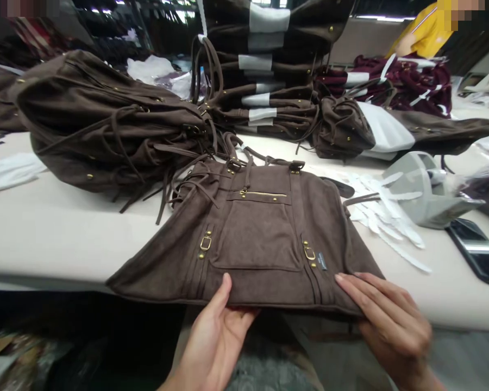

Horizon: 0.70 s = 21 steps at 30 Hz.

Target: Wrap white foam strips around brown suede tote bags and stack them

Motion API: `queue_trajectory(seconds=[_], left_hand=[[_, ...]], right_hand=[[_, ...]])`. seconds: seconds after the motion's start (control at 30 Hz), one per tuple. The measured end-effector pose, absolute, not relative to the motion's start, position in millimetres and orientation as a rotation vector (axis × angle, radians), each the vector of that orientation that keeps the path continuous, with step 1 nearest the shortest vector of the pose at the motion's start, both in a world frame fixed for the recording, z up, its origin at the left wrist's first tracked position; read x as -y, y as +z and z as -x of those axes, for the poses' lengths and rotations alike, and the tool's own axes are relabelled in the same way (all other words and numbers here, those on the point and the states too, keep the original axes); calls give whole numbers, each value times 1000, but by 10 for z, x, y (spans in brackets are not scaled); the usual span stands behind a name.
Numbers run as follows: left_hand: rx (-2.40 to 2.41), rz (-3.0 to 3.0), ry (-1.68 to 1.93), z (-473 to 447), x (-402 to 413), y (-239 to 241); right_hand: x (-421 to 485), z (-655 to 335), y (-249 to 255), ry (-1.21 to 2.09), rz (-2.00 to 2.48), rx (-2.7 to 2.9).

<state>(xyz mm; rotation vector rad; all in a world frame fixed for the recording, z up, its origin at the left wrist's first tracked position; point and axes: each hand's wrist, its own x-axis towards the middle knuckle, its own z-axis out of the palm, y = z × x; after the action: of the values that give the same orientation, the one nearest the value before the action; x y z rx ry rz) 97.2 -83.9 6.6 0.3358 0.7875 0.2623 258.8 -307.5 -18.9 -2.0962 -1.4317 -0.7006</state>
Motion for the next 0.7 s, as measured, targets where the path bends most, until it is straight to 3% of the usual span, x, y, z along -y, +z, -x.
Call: queue_trajectory(seconds=[0.17,0.27,0.33,0.47,0.57,0.7], left_hand=[[-811,-585,-55,-958,721,-15],[-701,-1063,-258,-703,565,10],[-576,-1653,21,-496,438,87],[-73,-2838,1008,-322,76,382],[227,-3232,712,-405,-300,585],[342,-3307,293,-460,-751,705]], right_hand=[[3085,-2653,-382,-653,2119,1385],[3077,-2626,-358,-658,2129,1386],[3075,-2605,-344,-664,2131,1380],[3074,-2595,-323,-636,2121,1384],[3097,-2606,-269,-576,2133,1436],[3178,-2625,-179,-465,2183,1496]])
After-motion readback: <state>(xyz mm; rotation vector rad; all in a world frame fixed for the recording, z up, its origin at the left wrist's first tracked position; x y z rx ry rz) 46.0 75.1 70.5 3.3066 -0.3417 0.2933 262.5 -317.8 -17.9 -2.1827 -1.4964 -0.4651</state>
